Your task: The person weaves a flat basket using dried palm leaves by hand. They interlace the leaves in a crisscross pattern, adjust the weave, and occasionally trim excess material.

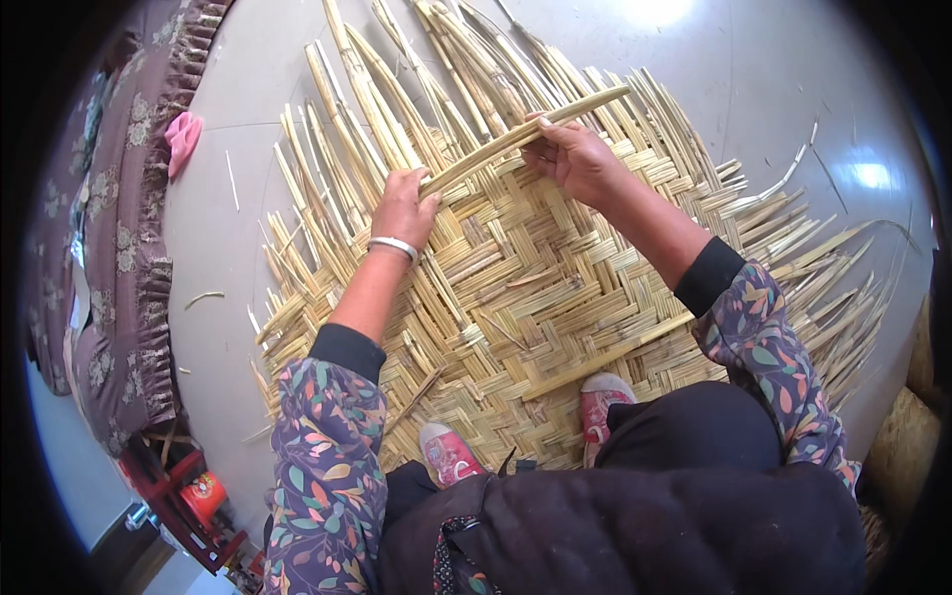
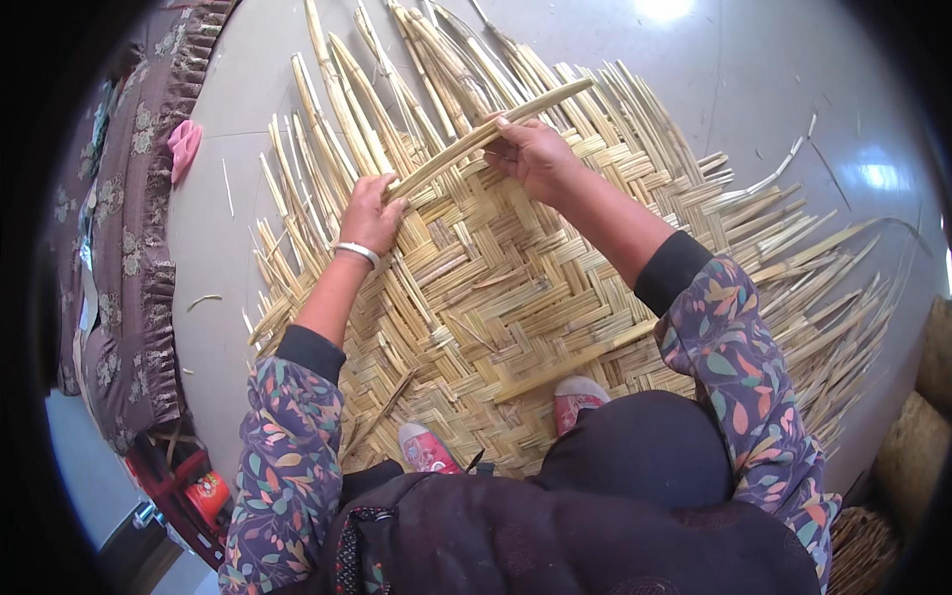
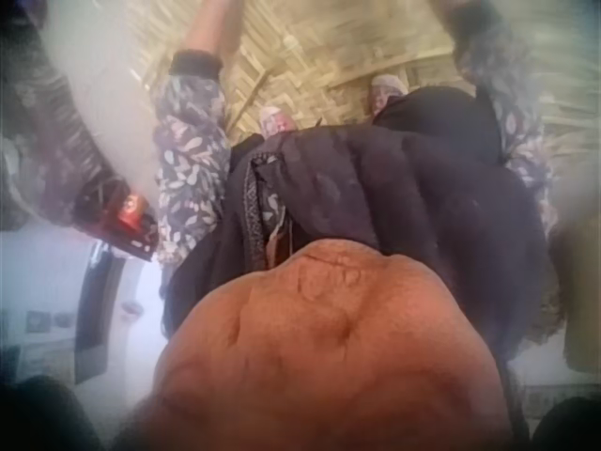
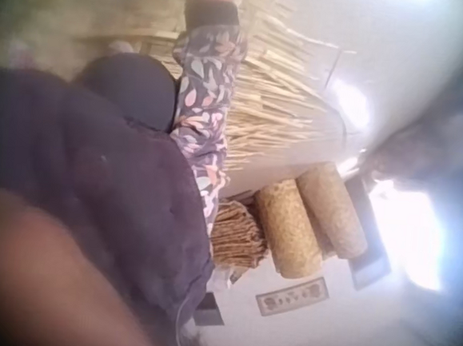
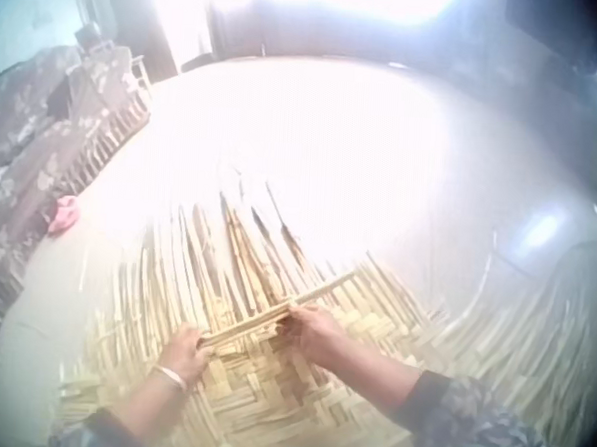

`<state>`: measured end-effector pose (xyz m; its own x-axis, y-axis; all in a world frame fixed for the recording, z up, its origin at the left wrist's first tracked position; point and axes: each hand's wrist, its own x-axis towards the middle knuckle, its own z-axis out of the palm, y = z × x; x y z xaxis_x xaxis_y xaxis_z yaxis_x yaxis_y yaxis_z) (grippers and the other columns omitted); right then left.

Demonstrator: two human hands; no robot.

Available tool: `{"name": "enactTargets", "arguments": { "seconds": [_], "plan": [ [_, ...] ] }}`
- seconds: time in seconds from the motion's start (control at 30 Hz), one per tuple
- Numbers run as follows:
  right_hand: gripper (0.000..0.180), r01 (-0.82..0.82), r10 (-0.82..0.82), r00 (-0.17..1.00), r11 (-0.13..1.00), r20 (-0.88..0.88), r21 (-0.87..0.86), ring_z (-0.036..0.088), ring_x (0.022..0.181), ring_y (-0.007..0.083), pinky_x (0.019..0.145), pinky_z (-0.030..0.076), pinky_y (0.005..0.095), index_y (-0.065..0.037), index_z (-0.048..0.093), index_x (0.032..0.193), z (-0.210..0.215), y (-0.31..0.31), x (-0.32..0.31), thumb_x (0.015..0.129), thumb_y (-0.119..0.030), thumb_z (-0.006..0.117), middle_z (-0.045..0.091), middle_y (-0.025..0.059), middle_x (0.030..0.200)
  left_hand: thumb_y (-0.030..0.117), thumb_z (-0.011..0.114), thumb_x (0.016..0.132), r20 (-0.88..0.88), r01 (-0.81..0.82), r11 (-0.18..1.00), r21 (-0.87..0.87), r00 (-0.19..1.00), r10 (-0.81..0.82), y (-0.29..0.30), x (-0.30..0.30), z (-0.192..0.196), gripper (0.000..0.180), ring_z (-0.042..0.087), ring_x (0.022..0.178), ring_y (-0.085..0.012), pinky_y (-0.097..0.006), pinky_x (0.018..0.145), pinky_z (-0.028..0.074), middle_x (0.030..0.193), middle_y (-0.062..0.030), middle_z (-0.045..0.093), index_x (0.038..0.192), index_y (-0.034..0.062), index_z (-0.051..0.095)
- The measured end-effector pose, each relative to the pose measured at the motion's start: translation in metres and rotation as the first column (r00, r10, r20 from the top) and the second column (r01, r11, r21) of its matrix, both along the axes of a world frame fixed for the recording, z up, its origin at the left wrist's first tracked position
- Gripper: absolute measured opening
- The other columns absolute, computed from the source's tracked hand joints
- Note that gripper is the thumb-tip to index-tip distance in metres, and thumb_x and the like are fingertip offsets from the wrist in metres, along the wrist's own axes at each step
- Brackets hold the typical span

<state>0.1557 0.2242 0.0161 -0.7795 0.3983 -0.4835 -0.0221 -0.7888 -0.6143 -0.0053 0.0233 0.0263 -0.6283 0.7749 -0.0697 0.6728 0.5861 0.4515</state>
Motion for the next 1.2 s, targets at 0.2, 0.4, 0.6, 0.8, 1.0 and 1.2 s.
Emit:
{"name": "enactTargets", "arguments": {
  "seconds": [0.2,0.4,0.6,0.8,1.0,1.2],
  "plan": [
    [0.024,-0.124,0.103,0.981,0.984,-0.164,-0.126,0.058,0.099,0.0207,0.088,0.051,0.0329,0.001,0.052,0.111,0.003,0.017,-0.003,0.094,-0.013,0.043,0.059,0.0139,0.103,0.022,0.071,0.078,0.441,-0.062,0.969,-0.239,0.882,0.165,0.022,-0.024,0.014,0.023,0.059,0.067,-0.0127,-0.029,0.066,0.048,0.072,-0.0044,0.060,0.087,0.0008,0.067],
    [0.032,-0.239,0.240,0.971,0.970,-0.016,0.045,0.057,0.100,0.0259,0.089,0.051,0.0320,0.006,0.041,0.116,0.019,0.022,-0.060,0.095,-0.018,0.038,0.054,0.0202,0.107,0.026,0.070,0.077,0.083,-0.190,0.980,-0.053,0.977,0.194,0.013,-0.003,0.012,0.025,0.056,0.058,-0.0174,-0.031,0.058,0.046,0.068,-0.0081,0.059,0.073,0.0022,0.062],
    [0.037,-0.321,0.301,0.946,0.918,0.117,0.232,0.053,0.108,0.0285,0.093,0.045,0.0396,0.010,0.045,0.112,0.011,0.016,-0.116,0.088,-0.018,0.049,0.056,0.0244,0.108,0.026,0.067,0.078,0.034,-0.353,0.933,0.077,0.936,0.351,0.013,0.002,-0.001,0.023,0.056,0.061,-0.0259,-0.037,0.059,0.046,0.071,-0.0111,0.058,0.072,0.0048,0.060],
    [0.027,-0.756,0.331,0.632,0.064,0.700,0.652,0.064,0.078,0.0250,0.071,0.051,0.0374,0.006,0.064,0.086,0.013,0.011,-0.155,0.078,-0.018,0.054,0.066,0.0185,0.087,0.021,0.067,0.080,0.153,-0.467,0.876,0.121,0.881,0.448,0.011,0.002,0.001,0.025,0.045,0.048,-0.0077,-0.027,0.048,0.041,0.053,-0.0027,0.055,0.068,0.0025,0.057],
    [0.028,-0.778,0.278,0.628,0.179,0.727,0.603,0.066,0.066,0.0201,0.060,0.052,0.0321,0.001,0.069,0.084,0.006,0.008,-0.181,0.077,-0.026,0.065,0.067,0.0117,0.077,0.017,0.067,0.081,0.252,-0.506,0.840,0.196,0.854,0.456,0.009,0.001,0.002,0.028,0.039,0.047,-0.0039,-0.024,0.044,0.035,0.052,0.0028,0.049,0.063,0.0032,0.051],
    [0.029,-0.702,0.350,0.693,0.126,0.630,0.701,0.061,0.059,0.0180,0.052,0.048,0.0310,0.002,0.065,0.089,-0.012,0.006,-0.182,0.079,-0.025,0.068,0.064,0.0130,0.076,0.018,0.067,0.079,0.374,-0.571,0.797,0.195,0.795,0.478,0.006,-0.003,-0.003,0.028,0.041,0.047,-0.0059,-0.026,0.045,0.037,0.050,-0.0004,0.049,0.063,0.0023,0.052]
  ]
}}
